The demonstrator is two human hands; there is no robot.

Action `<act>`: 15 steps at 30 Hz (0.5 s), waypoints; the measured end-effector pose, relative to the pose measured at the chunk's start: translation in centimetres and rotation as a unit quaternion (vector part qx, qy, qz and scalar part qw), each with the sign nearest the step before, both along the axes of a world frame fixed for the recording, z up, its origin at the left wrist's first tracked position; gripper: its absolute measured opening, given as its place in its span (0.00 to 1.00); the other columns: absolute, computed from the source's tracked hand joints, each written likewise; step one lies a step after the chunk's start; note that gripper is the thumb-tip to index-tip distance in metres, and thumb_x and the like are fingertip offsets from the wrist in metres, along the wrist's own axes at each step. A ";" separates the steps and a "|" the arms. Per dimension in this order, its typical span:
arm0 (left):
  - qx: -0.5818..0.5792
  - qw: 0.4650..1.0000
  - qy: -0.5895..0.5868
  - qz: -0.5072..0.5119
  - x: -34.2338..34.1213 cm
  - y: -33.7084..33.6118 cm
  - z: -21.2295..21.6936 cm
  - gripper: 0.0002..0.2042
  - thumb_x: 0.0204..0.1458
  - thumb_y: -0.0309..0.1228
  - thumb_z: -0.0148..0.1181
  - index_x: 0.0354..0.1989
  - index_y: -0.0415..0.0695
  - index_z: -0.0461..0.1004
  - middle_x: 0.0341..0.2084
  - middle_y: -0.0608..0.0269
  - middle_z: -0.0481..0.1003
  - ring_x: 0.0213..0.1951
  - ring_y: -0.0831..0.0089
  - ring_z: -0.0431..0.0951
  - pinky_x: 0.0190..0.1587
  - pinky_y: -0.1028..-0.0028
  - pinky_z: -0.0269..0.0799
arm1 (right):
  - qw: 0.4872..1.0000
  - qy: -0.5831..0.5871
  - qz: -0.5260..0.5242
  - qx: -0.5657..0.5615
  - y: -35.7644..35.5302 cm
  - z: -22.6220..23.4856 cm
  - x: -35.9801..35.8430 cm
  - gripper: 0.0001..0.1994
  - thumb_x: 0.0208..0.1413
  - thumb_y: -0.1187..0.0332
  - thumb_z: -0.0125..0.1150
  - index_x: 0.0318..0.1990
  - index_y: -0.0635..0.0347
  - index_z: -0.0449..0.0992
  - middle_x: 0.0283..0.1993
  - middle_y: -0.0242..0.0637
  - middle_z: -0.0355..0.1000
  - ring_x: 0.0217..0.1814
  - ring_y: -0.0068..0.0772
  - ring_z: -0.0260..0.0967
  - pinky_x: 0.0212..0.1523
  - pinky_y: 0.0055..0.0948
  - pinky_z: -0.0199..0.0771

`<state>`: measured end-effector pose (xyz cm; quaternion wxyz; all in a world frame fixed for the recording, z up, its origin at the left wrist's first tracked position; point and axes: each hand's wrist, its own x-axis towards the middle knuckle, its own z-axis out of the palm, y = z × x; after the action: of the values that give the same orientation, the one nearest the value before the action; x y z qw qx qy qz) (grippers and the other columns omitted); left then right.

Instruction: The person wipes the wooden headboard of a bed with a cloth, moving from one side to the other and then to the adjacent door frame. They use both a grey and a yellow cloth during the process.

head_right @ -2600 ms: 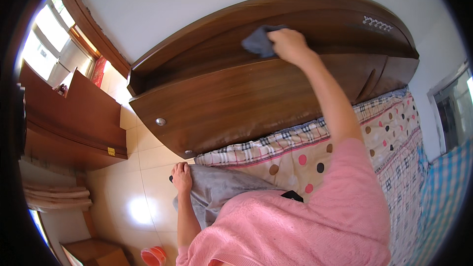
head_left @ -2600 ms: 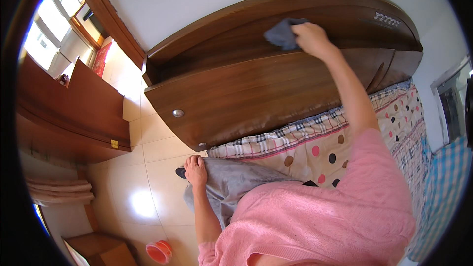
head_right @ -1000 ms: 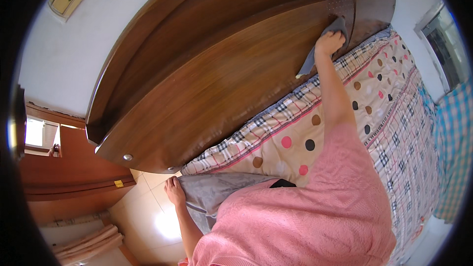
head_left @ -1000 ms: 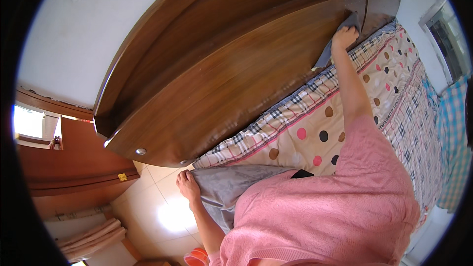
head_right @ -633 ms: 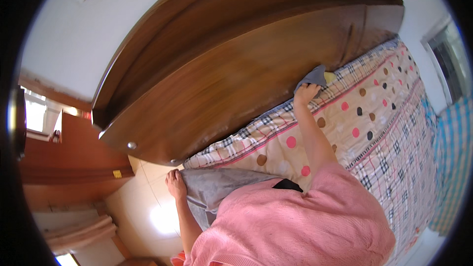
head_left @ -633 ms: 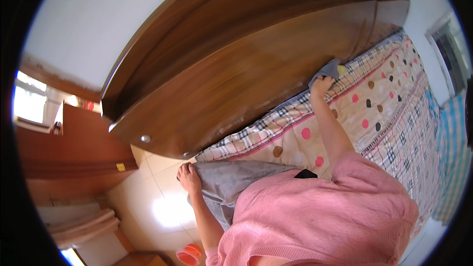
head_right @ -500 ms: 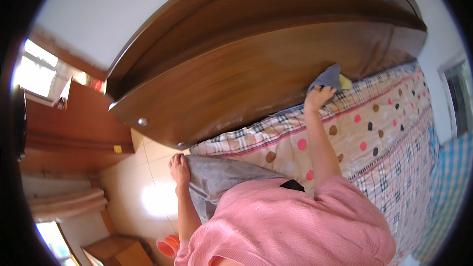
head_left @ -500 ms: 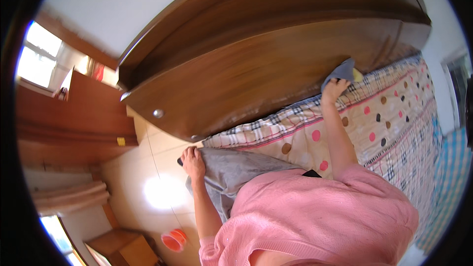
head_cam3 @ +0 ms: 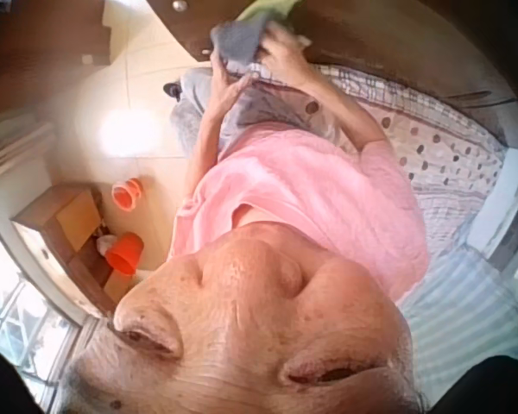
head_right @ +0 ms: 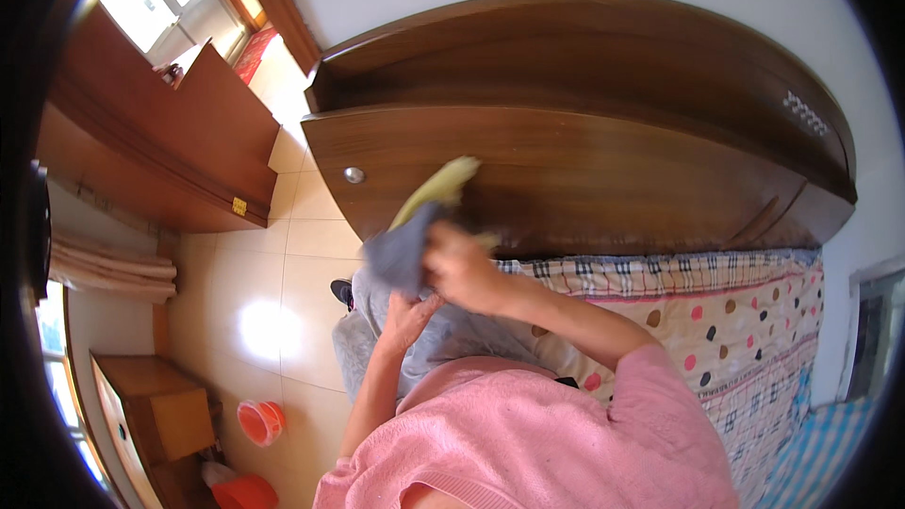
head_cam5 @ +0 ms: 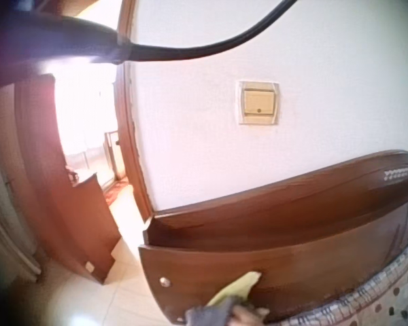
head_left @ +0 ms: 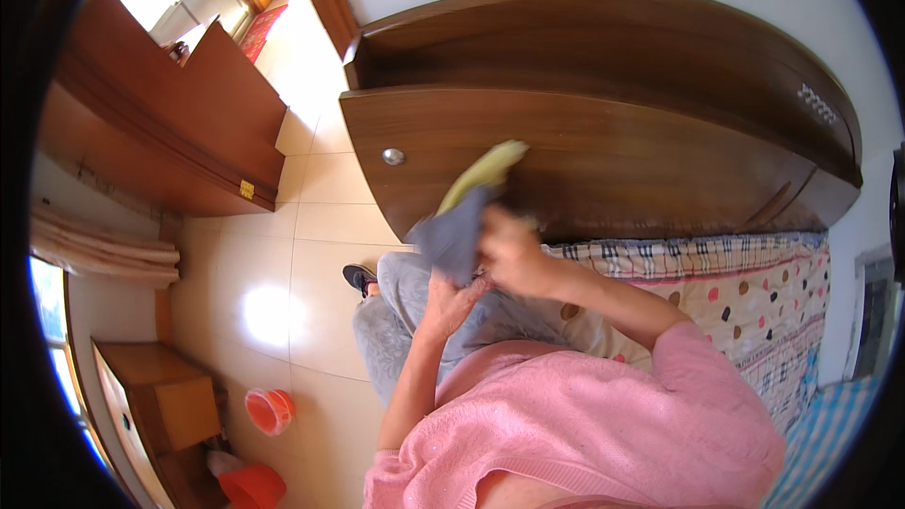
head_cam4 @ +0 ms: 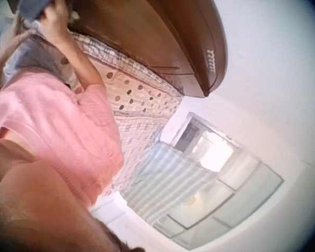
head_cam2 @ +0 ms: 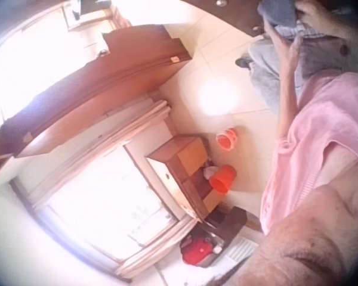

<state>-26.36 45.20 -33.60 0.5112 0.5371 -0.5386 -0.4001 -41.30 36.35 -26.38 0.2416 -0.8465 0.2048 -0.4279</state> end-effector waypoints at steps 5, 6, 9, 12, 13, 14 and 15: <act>0.110 0.957 0.136 0.230 3.3 2.3 3.3 0.17 0.60 0.31 0.63 0.54 0.35 0.72 0.48 0.61 0.73 0.49 0.71 0.71 0.54 0.70 0.68 | 0.934 0.107 0.183 -0.288 -5.3 8.1 7.7 0.06 0.50 0.68 0.59 0.34 0.56 0.76 0.36 0.34 0.74 0.38 0.35 0.72 0.36 0.34 0.72; 0.090 0.951 0.126 0.266 4.1 3.1 4.6 0.17 0.61 0.35 0.63 0.51 0.35 0.74 0.46 0.64 0.74 0.48 0.75 0.70 0.53 0.73 0.68 | 0.933 0.092 0.145 -0.316 -7.6 10.1 9.2 0.05 0.53 0.68 0.60 0.35 0.56 0.76 0.37 0.34 0.74 0.37 0.35 0.72 0.36 0.35 0.72; 0.150 0.940 0.089 0.292 7.7 6.0 3.8 0.30 0.66 0.54 0.50 0.58 0.35 0.71 0.49 0.59 0.74 0.50 0.71 0.72 0.55 0.71 0.69 | 0.915 0.048 0.045 -0.398 -15.0 14.9 13.5 0.04 0.54 0.69 0.60 0.35 0.56 0.80 0.35 0.34 0.76 0.38 0.38 0.75 0.38 0.36 0.75; 0.151 0.925 0.101 0.334 9.0 7.1 3.0 0.31 0.67 0.56 0.44 0.57 0.35 0.71 0.48 0.57 0.75 0.51 0.70 0.73 0.56 0.70 0.68 | 0.928 0.063 0.018 -0.368 -21.6 13.5 15.8 0.04 0.56 0.74 0.59 0.37 0.56 0.80 0.35 0.33 0.76 0.41 0.37 0.75 0.40 0.35 0.77; 0.147 0.921 0.100 0.347 9.3 7.1 2.5 0.31 0.68 0.55 0.44 0.57 0.34 0.71 0.47 0.57 0.75 0.51 0.70 0.72 0.56 0.70 0.68 | 0.933 0.060 0.011 -0.354 -23.0 12.4 16.0 0.04 0.56 0.73 0.59 0.37 0.56 0.80 0.35 0.32 0.76 0.42 0.36 0.75 0.39 0.35 0.77; 0.140 0.917 0.062 0.368 9.3 7.2 2.5 0.28 0.69 0.51 0.44 0.60 0.35 0.69 0.53 0.52 0.74 0.56 0.62 0.72 0.60 0.65 0.66 | 0.937 0.043 0.014 -0.347 -22.8 12.1 16.5 0.04 0.58 0.71 0.59 0.38 0.56 0.79 0.35 0.32 0.76 0.41 0.36 0.74 0.39 0.34 0.77; 0.119 0.917 -0.018 0.381 10.0 7.1 2.3 0.27 0.69 0.48 0.45 0.61 0.35 0.68 0.55 0.50 0.72 0.58 0.59 0.71 0.60 0.64 0.65 | 0.940 0.027 0.014 -0.339 -22.6 11.8 16.9 0.04 0.60 0.69 0.59 0.39 0.56 0.79 0.36 0.31 0.76 0.40 0.35 0.74 0.39 0.33 0.77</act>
<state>-16.33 52.25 -31.27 0.5473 0.7658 -0.2509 -0.2260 -24.44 13.70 -14.54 -0.0595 -0.8921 0.0420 -0.4459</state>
